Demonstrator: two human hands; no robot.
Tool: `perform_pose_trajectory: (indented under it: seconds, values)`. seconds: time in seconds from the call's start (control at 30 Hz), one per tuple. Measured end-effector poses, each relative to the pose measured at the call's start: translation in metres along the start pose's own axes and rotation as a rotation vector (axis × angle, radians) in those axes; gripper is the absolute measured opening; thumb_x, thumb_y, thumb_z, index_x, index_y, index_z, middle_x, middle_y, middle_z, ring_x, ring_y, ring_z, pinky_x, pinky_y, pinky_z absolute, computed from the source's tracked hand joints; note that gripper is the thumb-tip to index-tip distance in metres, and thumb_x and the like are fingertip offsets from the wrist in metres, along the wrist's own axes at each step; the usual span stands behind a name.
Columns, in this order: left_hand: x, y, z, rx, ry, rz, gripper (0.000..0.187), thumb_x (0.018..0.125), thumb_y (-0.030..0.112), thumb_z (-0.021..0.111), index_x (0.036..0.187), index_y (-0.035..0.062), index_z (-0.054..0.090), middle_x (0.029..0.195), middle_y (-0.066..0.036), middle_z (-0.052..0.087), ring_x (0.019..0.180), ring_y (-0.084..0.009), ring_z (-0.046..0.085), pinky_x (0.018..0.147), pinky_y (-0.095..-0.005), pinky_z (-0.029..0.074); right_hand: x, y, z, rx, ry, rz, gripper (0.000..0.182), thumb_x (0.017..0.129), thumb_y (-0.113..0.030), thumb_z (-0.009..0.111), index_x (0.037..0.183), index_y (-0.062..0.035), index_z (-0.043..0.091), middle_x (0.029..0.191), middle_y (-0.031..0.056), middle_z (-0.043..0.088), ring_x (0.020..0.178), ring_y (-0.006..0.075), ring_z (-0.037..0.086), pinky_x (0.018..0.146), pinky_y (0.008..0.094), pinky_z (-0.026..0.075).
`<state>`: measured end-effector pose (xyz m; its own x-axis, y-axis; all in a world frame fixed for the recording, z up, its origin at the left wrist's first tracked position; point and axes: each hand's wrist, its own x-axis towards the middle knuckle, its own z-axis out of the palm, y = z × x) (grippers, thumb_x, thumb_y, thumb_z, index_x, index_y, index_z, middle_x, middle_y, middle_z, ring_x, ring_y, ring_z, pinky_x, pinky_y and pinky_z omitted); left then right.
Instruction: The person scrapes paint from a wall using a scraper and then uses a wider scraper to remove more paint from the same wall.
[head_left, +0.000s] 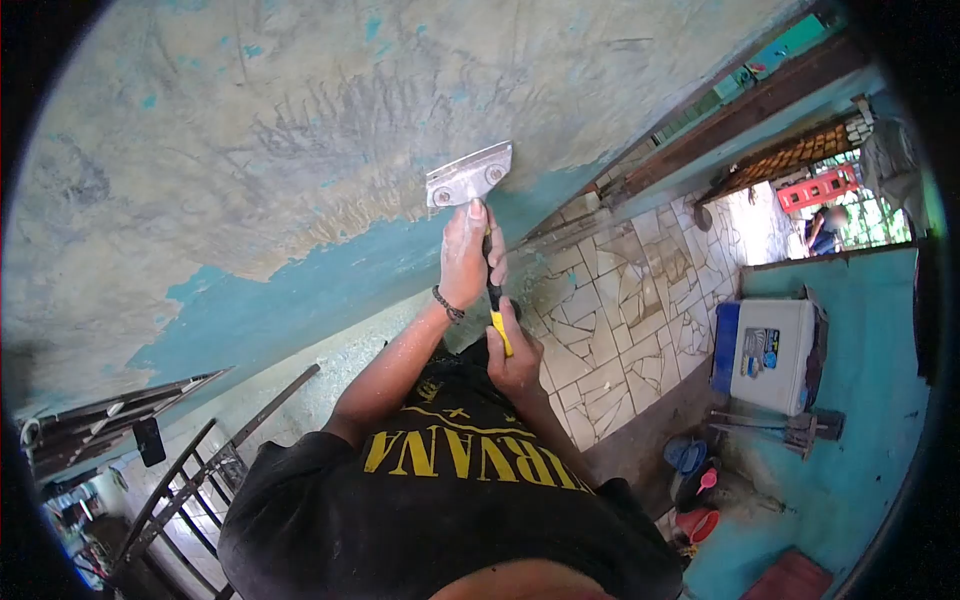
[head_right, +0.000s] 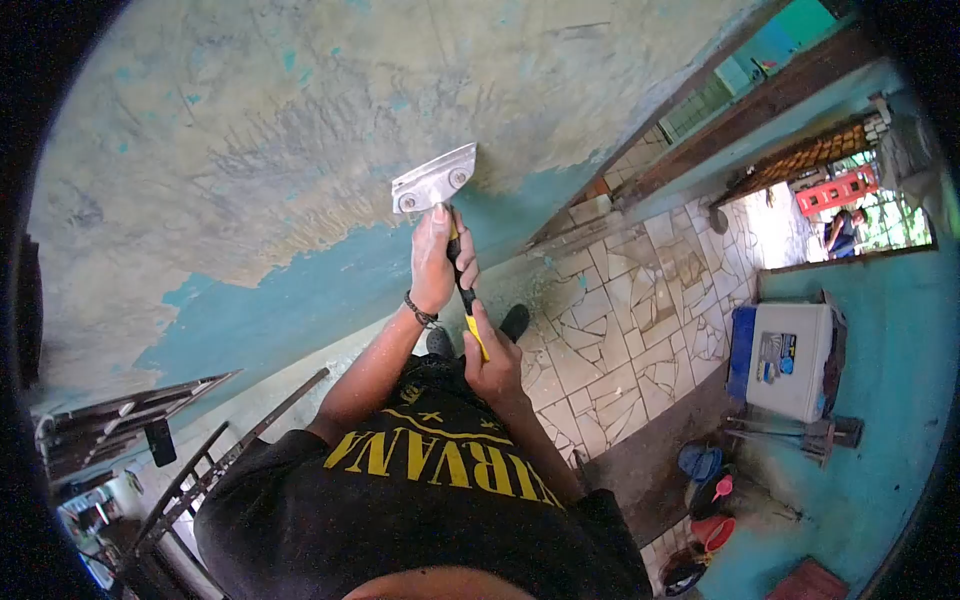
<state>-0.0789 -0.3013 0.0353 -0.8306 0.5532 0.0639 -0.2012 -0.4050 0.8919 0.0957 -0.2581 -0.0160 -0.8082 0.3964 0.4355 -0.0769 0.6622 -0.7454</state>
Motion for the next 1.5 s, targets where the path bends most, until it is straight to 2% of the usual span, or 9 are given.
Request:
perform_pose_trajectory:
  seconds: [0.27, 0.47, 0.57, 0.7, 0.87, 1.17, 1.37, 1.4, 1.5]
  values:
    - [0.017, 0.069, 0.023, -0.024, -0.052, 0.111, 0.047, 0.114, 0.046, 0.035, 0.093, 0.0057, 0.045, 0.055, -0.003, 0.042, 0.036, -0.0142, 0.041, 0.038, -0.0280, 0.035, 0.042, -0.026, 0.005, 0.112, 0.075, -0.033, 0.049, 0.096, -0.003, 0.065, 0.141, 0.0122, 0.055, 0.104, 0.0310, 0.072, 0.089, 0.0432, 0.075, 0.077, 0.0434, 0.058]
    - [0.003, -0.007, -0.006, 0.061, -0.034, 0.002, 0.046, 0.113, 0.051, 0.036, 0.101, 0.0081, 0.045, 0.058, -0.006, 0.043, 0.036, -0.0157, 0.040, 0.038, -0.0294, 0.037, -0.003, 0.007, 0.014, 0.040, 0.018, 0.032, 0.050, 0.097, -0.003, 0.063, 0.143, 0.0117, 0.054, 0.109, 0.0306, 0.072, 0.092, 0.0424, 0.075, 0.080, 0.0431, 0.058]
    - [0.008, 0.019, 0.002, 0.043, -0.040, 0.052, 0.045, 0.113, 0.050, 0.036, 0.101, 0.0078, 0.045, 0.059, -0.006, 0.043, 0.037, -0.0155, 0.041, 0.039, -0.0291, 0.037, 0.014, -0.003, 0.011, 0.044, 0.069, -0.064, 0.050, 0.097, -0.002, 0.064, 0.145, 0.0099, 0.053, 0.102, 0.0312, 0.072, 0.091, 0.0431, 0.076, 0.075, 0.0412, 0.059]
    - [0.009, 0.052, 0.009, 0.021, -0.080, 0.073, 0.049, 0.114, 0.048, 0.035, 0.093, 0.0051, 0.046, 0.057, -0.004, 0.047, 0.037, -0.0162, 0.047, 0.039, -0.0309, 0.038, 0.021, -0.026, 0.001, 0.078, -0.014, 0.056, 0.050, 0.100, -0.006, 0.061, 0.146, 0.0116, 0.051, 0.116, 0.0317, 0.071, 0.099, 0.0405, 0.075, 0.085, 0.0401, 0.058]
    - [0.003, -0.018, -0.018, 0.143, -0.041, 0.055, 0.049, 0.114, 0.045, 0.034, 0.090, 0.0048, 0.046, 0.054, -0.005, 0.046, 0.035, -0.0185, 0.045, 0.040, -0.0313, 0.039, -0.012, -0.003, 0.015, 0.112, -0.038, 0.140, 0.050, 0.101, -0.007, 0.060, 0.145, 0.0129, 0.051, 0.117, 0.0330, 0.070, 0.100, 0.0387, 0.075, 0.084, 0.0415, 0.058]
    - [0.006, -0.002, -0.003, 0.131, -0.026, 0.040, 0.048, 0.114, 0.045, 0.035, 0.089, 0.0061, 0.046, 0.051, -0.004, 0.045, 0.035, -0.0181, 0.048, 0.039, -0.0311, 0.039, -0.004, -0.003, 0.015, 0.067, 0.034, 0.040, 0.050, 0.101, -0.006, 0.061, 0.146, 0.0117, 0.050, 0.103, 0.0314, 0.072, 0.083, 0.0367, 0.077, 0.072, 0.0381, 0.059]
    - [0.020, 0.032, 0.016, 0.151, -0.081, 0.094, 0.047, 0.114, 0.043, 0.036, 0.087, 0.0052, 0.046, 0.052, -0.004, 0.047, 0.036, -0.0177, 0.048, 0.040, -0.0313, 0.040, 0.022, -0.021, 0.003, 0.149, 0.032, 0.140, 0.052, 0.102, -0.008, 0.059, 0.149, 0.0121, 0.048, 0.100, 0.0228, 0.072, 0.079, 0.0251, 0.069, 0.074, 0.0364, 0.056]
    - [0.023, 0.040, 0.022, 0.144, -0.074, 0.099, 0.047, 0.114, 0.042, 0.037, 0.087, 0.0050, 0.046, 0.052, -0.004, 0.048, 0.036, -0.0178, 0.048, 0.040, -0.0314, 0.040, 0.025, -0.021, 0.003, 0.123, 0.046, 0.114, 0.050, 0.101, -0.005, 0.060, 0.147, 0.0098, 0.050, 0.101, 0.0288, 0.071, 0.078, 0.0336, 0.075, 0.068, 0.0380, 0.057]
    - [0.023, 0.013, 0.013, 0.168, -0.077, 0.094, 0.049, 0.113, 0.045, 0.038, 0.086, 0.0051, 0.045, 0.053, -0.005, 0.049, 0.036, -0.0182, 0.049, 0.040, -0.0326, 0.041, 0.018, -0.009, 0.007, 0.115, 0.089, 0.030, 0.050, 0.102, -0.007, 0.058, 0.148, 0.0094, 0.049, 0.101, 0.0280, 0.072, 0.077, 0.0329, 0.074, 0.069, 0.0377, 0.056]
